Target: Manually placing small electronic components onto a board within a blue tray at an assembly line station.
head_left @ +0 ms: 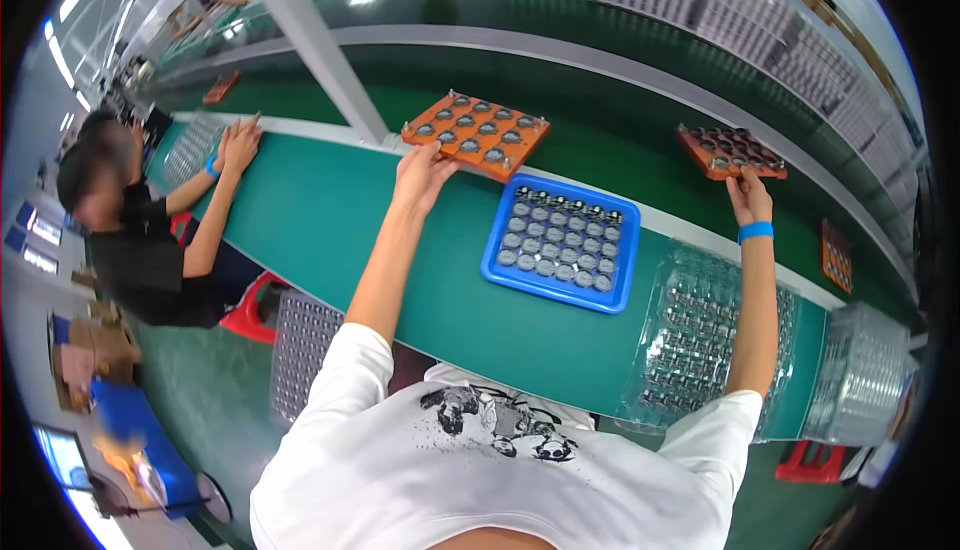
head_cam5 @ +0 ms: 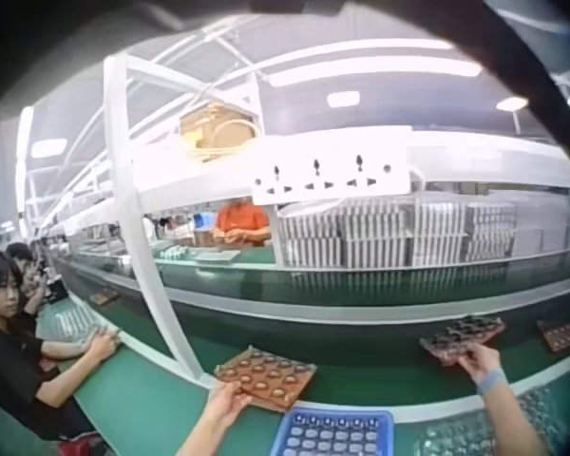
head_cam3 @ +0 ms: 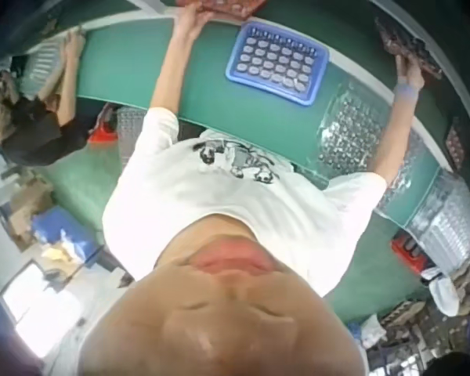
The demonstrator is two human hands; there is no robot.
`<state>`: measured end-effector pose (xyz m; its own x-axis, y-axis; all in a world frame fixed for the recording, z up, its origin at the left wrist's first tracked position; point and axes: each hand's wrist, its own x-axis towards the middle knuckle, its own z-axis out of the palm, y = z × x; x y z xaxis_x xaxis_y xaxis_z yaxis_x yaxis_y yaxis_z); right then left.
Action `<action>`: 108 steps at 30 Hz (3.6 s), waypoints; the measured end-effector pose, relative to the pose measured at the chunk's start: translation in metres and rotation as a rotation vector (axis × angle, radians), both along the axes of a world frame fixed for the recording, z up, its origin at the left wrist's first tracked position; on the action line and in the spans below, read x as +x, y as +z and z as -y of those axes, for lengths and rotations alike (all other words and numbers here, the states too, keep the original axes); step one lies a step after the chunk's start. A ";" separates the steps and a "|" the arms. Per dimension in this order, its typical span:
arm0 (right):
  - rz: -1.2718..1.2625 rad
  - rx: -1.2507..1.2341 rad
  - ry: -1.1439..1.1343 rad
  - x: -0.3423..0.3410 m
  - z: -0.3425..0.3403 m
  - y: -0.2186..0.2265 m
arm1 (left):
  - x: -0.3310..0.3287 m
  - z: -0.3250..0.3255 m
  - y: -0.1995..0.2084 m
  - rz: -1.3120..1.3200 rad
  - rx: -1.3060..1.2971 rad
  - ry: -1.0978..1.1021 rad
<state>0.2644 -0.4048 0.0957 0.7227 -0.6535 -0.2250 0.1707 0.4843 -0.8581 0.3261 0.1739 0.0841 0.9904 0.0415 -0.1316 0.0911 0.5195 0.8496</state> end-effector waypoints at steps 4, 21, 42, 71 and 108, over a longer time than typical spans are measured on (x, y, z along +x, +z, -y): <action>0.045 0.033 0.465 -0.001 -0.091 0.026 | -0.087 -0.052 0.018 0.032 -0.117 0.042; -0.195 0.108 1.188 -0.041 -0.531 -0.007 | -0.091 -0.289 -0.068 0.055 -0.160 0.754; 0.042 -1.607 0.520 -0.062 -0.180 0.023 | -0.178 -0.031 -0.042 0.304 0.913 0.337; -0.049 -1.640 0.364 -0.112 -0.096 0.038 | -0.160 0.020 -0.048 0.237 0.789 0.047; -0.341 -1.581 0.084 -0.225 0.019 0.032 | -0.073 0.206 0.037 1.093 1.253 -0.498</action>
<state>0.0391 -0.4236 0.1273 0.8267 -0.3386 0.4494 -0.1023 -0.8758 -0.4718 0.2531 -0.0324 0.1213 0.5413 -0.7262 0.4238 -0.8202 -0.3454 0.4560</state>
